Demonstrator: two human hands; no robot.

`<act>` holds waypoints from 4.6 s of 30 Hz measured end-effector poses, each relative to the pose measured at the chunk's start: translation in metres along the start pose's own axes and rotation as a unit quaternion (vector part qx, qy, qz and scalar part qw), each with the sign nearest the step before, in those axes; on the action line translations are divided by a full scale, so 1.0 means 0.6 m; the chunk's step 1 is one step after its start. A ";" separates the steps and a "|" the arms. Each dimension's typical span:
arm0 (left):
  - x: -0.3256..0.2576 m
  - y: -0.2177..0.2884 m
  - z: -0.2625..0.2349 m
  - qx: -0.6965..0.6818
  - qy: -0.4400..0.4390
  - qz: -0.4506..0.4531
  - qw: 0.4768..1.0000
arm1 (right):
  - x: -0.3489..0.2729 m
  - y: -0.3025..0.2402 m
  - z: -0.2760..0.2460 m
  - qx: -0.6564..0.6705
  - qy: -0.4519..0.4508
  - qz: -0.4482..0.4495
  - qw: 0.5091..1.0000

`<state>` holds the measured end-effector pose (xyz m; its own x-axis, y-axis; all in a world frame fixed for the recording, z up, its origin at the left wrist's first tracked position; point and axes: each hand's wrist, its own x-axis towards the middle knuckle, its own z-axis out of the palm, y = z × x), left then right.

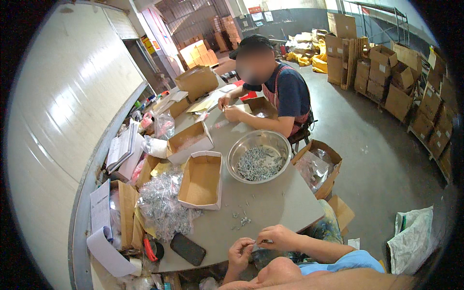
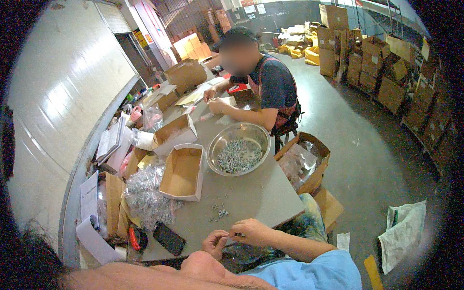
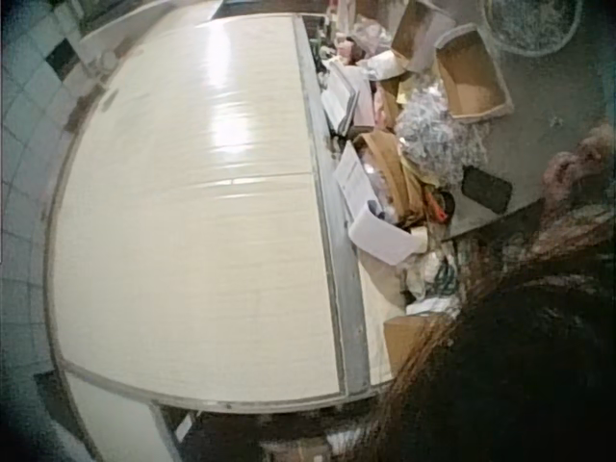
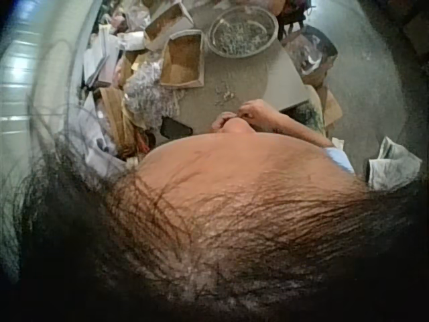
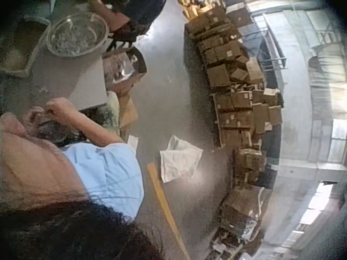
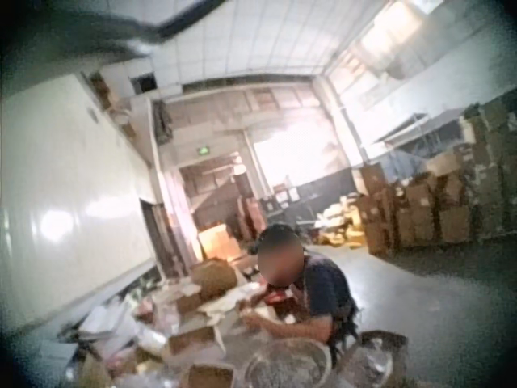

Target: The person picks up small metal pieces from a table and places them into a cardboard box and a plastic bag.

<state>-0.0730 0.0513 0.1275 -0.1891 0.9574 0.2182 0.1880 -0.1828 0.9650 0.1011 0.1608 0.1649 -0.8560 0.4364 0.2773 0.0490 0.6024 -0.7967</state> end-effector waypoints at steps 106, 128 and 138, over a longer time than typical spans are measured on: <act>0.070 -0.027 -0.076 0.533 -0.027 0.088 0.841 | 0.009 0.066 0.002 -0.002 0.107 0.066 0.992; -0.002 0.004 -0.031 -0.104 0.108 -0.003 0.989 | 0.192 0.117 0.035 -0.274 -0.115 -0.036 0.954; -0.156 -0.103 0.006 -0.587 0.156 -0.351 0.712 | 0.145 0.090 0.106 -0.121 -0.123 -0.125 0.977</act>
<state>-0.0637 -0.0263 0.0467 -0.0787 0.8418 -0.5341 -0.9601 0.0803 0.2680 -0.0032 0.1886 0.1116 -0.9532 0.0990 0.2856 -0.0828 0.8232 -0.5616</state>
